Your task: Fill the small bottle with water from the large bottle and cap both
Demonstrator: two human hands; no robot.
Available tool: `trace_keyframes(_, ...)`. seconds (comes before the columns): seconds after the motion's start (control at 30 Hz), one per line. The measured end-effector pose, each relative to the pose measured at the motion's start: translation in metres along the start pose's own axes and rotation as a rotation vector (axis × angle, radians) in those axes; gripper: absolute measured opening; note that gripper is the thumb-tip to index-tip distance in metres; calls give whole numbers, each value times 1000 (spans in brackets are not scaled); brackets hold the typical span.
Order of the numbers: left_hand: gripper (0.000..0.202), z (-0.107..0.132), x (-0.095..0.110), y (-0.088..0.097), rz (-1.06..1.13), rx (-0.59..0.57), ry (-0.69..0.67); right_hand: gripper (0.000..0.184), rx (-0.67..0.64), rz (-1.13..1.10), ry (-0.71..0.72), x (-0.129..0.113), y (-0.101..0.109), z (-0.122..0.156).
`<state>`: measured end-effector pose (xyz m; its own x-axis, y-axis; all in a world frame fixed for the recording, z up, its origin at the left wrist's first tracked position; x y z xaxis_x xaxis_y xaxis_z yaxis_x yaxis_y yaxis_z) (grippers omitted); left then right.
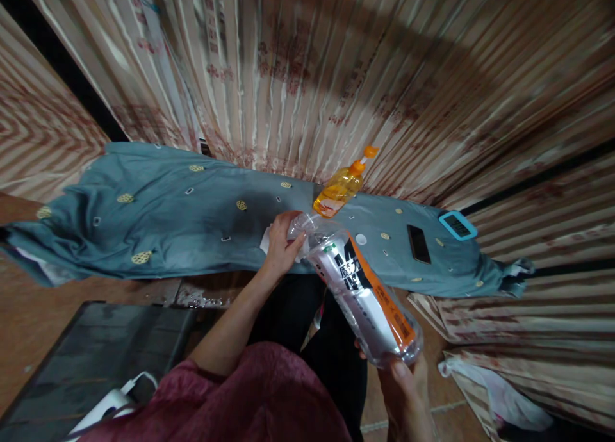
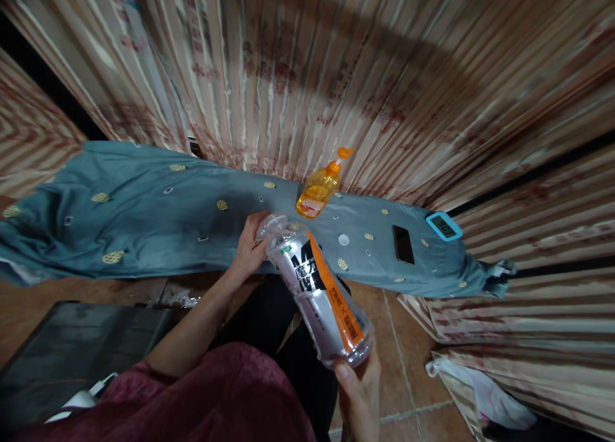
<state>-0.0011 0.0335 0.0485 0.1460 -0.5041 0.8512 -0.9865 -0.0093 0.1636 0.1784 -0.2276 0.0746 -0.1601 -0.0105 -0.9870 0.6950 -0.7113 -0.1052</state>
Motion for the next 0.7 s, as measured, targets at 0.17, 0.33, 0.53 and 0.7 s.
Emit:
trace_keyframes(0.17,61,0,-1,-1,-10,-9,16,66,-3,-9,-21,1,-1,3)
trace_keyframes(0.33,63,0,1,0,12,3,-13,64,-4,-18,-32,2,1,2)
trace_keyframes(0.53,66,0,-1,0,26,13,8,70,-26,-7,-54,8,3,0)
trace_keyframes(0.7,67,0,-1,-1,19,27,-12,72,-45,10,-22,10,3,-3)
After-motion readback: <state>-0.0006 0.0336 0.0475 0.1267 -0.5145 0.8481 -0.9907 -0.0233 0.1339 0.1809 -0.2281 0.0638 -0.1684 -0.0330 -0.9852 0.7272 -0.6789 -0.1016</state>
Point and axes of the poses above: each hand's wrist, its own z-axis away from the middle knuckle, its own y-axis out of the back of the hand, x = y × z, the point moved 7 cm from there along -z, towards the middle knuckle, and after that the axes turned 3 degrees about x, right-handed, at the moved point
